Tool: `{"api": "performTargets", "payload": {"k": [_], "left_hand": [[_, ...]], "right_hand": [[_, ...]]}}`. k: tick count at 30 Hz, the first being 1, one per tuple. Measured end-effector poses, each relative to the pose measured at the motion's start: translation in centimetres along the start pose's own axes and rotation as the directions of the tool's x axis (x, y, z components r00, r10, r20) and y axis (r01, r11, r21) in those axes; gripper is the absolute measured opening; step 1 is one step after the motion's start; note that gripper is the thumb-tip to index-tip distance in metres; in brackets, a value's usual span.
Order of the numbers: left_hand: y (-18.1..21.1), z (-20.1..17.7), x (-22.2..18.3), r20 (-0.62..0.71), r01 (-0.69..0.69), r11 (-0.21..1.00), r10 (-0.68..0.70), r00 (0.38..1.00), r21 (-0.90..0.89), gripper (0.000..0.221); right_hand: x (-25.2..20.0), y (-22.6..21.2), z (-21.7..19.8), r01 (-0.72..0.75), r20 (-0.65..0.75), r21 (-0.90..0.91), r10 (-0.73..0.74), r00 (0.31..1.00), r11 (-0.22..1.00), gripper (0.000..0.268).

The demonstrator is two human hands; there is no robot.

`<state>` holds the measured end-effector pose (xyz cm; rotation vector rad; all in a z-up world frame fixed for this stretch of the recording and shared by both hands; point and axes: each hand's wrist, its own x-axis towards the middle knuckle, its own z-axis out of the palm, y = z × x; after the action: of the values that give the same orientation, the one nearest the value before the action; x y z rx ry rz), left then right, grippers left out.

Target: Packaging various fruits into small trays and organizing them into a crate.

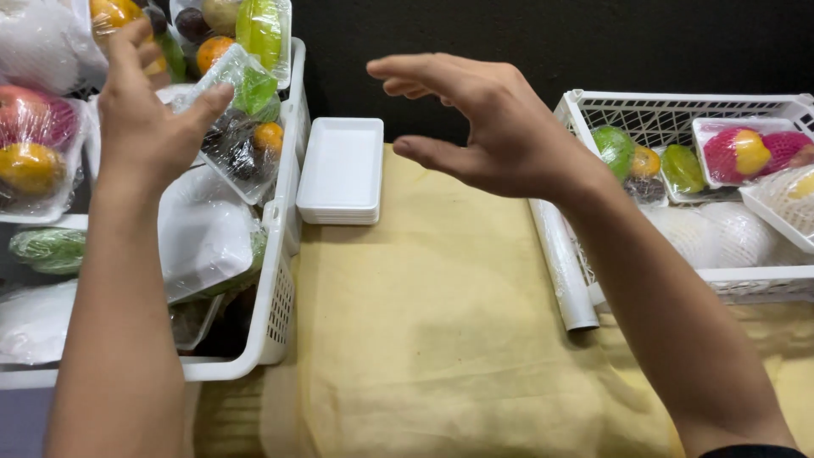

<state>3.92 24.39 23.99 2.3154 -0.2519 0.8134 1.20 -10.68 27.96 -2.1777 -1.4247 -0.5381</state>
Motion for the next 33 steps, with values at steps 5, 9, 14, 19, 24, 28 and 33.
{"api": "performTargets", "payload": {"k": [5,9,14,19,24,28,33], "left_hand": [[-1.3,0.6,-0.3,0.202,0.353,0.920,-0.384,0.901,0.171,0.067],[0.4,0.4,-0.5,0.176,0.502,0.861,-0.508,0.843,0.082,0.057],[-3.2,1.3,-0.2,0.047,0.451,0.893,-0.450,0.892,-0.007,0.052],[-4.1,-0.1,0.2,-0.011,0.484,0.809,-0.517,0.856,-0.335,0.046],[-5.7,-2.0,0.4,-0.101,0.315,0.733,-0.462,0.881,-0.603,0.021],[-2.3,-2.3,-0.3,-0.094,0.147,0.772,-0.258,0.961,-0.619,0.038],[6.2,-0.1,-1.2,0.077,0.271,0.682,-0.301,0.950,-0.679,0.035]], "right_hand": [[1.6,1.1,2.4,-0.190,-0.068,0.250,0.213,0.975,0.950,0.046],[1.7,2.5,3.8,-0.232,-0.062,0.319,0.265,0.962,0.919,0.043],[0.9,3.5,4.5,-0.305,-0.015,0.426,0.343,0.939,0.852,0.041],[0.2,4.0,4.1,-0.314,-0.015,0.409,0.351,0.936,0.857,0.040],[-0.6,4.2,3.6,-0.300,-0.065,0.443,0.364,0.929,0.845,0.038],[-1.0,4.5,3.2,-0.363,-0.108,0.547,0.493,0.863,0.754,0.037],[-1.3,4.5,2.2,-0.453,-0.113,0.660,0.675,0.729,0.600,0.036]]}}
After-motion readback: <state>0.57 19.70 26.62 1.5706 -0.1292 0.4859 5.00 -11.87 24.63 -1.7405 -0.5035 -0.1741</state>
